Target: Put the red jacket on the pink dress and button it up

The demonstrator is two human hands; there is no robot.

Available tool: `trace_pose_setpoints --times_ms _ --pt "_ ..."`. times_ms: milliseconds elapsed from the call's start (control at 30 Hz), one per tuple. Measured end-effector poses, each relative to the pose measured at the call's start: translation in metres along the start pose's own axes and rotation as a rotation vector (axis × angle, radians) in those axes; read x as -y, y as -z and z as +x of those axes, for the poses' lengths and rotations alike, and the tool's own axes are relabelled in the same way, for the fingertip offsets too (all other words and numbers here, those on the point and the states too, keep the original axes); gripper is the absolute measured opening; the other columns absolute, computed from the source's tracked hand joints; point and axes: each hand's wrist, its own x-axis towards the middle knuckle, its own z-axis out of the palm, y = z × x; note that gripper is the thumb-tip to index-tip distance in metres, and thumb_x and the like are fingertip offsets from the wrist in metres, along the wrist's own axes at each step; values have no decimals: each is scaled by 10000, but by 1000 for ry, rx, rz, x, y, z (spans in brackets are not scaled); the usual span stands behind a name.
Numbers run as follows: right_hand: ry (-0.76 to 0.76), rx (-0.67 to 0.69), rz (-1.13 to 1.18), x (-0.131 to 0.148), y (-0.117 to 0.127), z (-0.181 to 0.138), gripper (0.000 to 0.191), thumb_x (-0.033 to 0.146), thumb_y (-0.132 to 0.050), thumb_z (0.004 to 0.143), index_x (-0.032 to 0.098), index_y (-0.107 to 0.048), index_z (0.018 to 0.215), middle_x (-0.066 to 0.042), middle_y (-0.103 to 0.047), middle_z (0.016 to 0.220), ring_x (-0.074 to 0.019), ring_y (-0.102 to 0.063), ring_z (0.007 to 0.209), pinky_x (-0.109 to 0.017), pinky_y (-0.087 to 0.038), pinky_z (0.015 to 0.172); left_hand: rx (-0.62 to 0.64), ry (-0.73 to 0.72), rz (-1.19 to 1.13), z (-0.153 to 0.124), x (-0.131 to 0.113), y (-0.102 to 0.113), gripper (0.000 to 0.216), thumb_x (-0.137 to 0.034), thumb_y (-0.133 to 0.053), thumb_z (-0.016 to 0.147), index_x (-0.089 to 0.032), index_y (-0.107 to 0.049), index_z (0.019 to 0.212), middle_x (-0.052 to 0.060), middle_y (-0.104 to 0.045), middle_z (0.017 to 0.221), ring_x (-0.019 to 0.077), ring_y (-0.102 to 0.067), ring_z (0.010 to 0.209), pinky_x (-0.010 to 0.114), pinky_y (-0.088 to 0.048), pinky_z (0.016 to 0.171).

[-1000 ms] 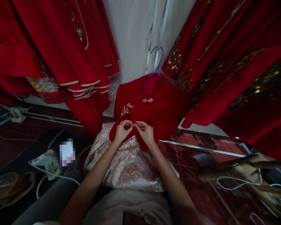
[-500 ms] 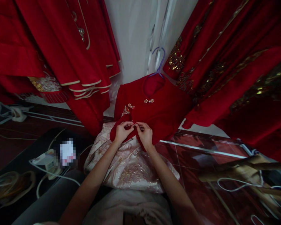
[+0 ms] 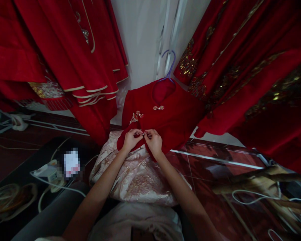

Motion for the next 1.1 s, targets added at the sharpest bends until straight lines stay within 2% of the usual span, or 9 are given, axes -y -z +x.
trace_pose_setpoints --times_ms 133,267,367,500,633,733,833,967,1100 --pt "-27 112 227 -3 11 6 212 296 -575 840 223 -677 1010 -33 -687 893 -134 -657 737 -271 -562 711 -82 -2 28 -3 -2 -2 157 -159 -587 770 -196 -593 922 16 -641 857 138 -593 776 273 -483 743" --pt "-97 204 485 -3 37 15 255 330 -588 826 204 -665 1034 -40 -703 901 -139 -677 717 -297 -589 679 -151 1 17 -4 -6 -2 221 -131 -587 745 -195 -549 954 9 -594 859 118 -569 740 249 -471 710" --pt "-147 191 597 1 59 20 273 358 -597 812 176 -662 1005 -55 -698 891 -137 -680 697 -278 -592 627 -114 -31 43 -5 -9 -1 182 -149 -602 753 -191 -580 929 18 -589 873 122 -554 750 249 -461 706" --pt "-160 144 597 2 75 24 277 361 -614 795 164 -662 984 -44 -692 809 -121 -667 662 -241 -577 599 -90 -65 25 -5 -11 0 129 -166 -607 783 -188 -614 910 16 -593 847 122 -552 751 250 -456 703" --pt "-147 173 561 -1 70 23 274 359 -601 811 162 -661 991 -52 -698 802 -127 -670 668 -249 -577 611 -84 -72 10 -4 -7 -1 87 -172 -625 789 -191 -634 873 12 -603 837 118 -562 748 245 -455 694" --pt "-118 224 513 -3 61 20 252 352 -588 827 172 -666 984 -65 -710 874 -148 -684 741 -272 -586 642 -76 -78 1 -4 -4 -1 81 -179 -638 794 -192 -637 874 10 -611 834 119 -566 751 247 -461 697" --pt "-72 264 441 -7 49 17 224 326 -576 842 193 -670 995 -63 -715 985 -158 -691 844 -294 -587 724 -69 -83 -4 -5 -3 0 65 -212 -638 812 -192 -629 872 11 -611 834 123 -569 759 252 -461 705" --pt "-6 286 391 -11 37 12 230 262 -563 850 203 -657 1051 -49 -716 1018 -148 -691 895 -304 -560 833 -64 -77 0 -6 -3 1 83 -254 -644 818 -192 -616 867 9 -618 828 127 -567 757 254 -453 705" --pt "-23 301 348 -9 30 9 255 208 -574 828 196 -653 1070 -56 -715 1018 -149 -687 908 -295 -557 824 -65 -61 1 -6 -3 1 103 -271 -655 815 -192 -622 871 6 -640 831 127 -574 758 257 -456 717"
